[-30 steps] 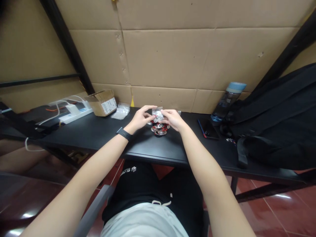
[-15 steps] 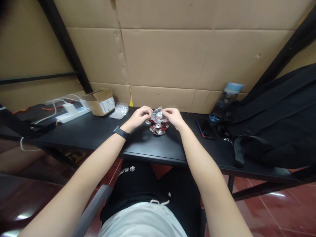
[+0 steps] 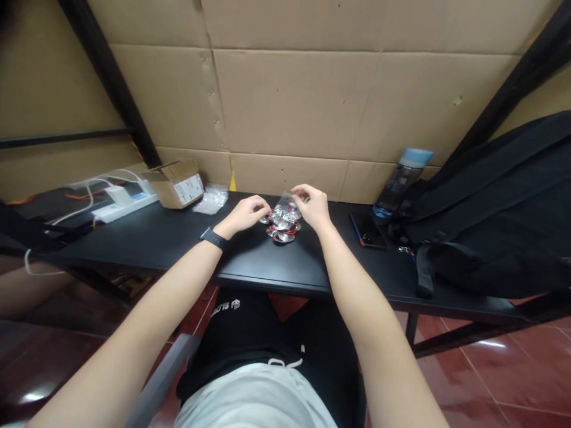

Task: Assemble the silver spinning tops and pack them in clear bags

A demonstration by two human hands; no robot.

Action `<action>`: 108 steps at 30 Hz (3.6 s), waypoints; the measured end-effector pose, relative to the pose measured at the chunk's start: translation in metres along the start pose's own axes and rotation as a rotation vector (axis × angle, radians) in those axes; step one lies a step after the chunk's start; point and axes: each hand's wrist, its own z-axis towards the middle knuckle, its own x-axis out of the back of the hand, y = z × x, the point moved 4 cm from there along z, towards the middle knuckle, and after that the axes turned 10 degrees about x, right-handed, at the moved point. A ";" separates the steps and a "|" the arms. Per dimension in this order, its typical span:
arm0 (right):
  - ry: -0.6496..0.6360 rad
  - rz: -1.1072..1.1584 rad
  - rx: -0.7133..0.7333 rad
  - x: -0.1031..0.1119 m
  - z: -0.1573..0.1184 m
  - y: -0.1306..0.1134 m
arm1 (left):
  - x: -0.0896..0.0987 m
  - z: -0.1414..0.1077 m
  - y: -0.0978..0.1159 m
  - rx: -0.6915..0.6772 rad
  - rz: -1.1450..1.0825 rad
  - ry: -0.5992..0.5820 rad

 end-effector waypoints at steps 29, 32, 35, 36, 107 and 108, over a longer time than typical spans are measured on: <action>0.132 0.693 -0.171 -0.005 0.000 0.007 | -0.009 0.002 -0.002 0.126 -0.646 -0.044; 0.100 0.772 -0.213 -0.009 -0.002 0.006 | -0.013 -0.002 0.003 0.189 -0.766 -0.195; 0.039 0.739 -0.262 -0.012 -0.003 0.008 | -0.012 -0.003 0.003 0.176 -0.759 -0.195; 0.010 0.711 -0.267 -0.012 -0.003 0.008 | -0.011 -0.002 0.001 0.167 -0.751 -0.167; -0.134 0.568 -0.217 -0.025 -0.006 0.006 | 0.005 0.004 -0.012 0.185 -0.752 0.149; -0.130 0.565 -0.214 -0.024 -0.006 0.006 | 0.006 0.005 -0.013 0.183 -0.759 0.153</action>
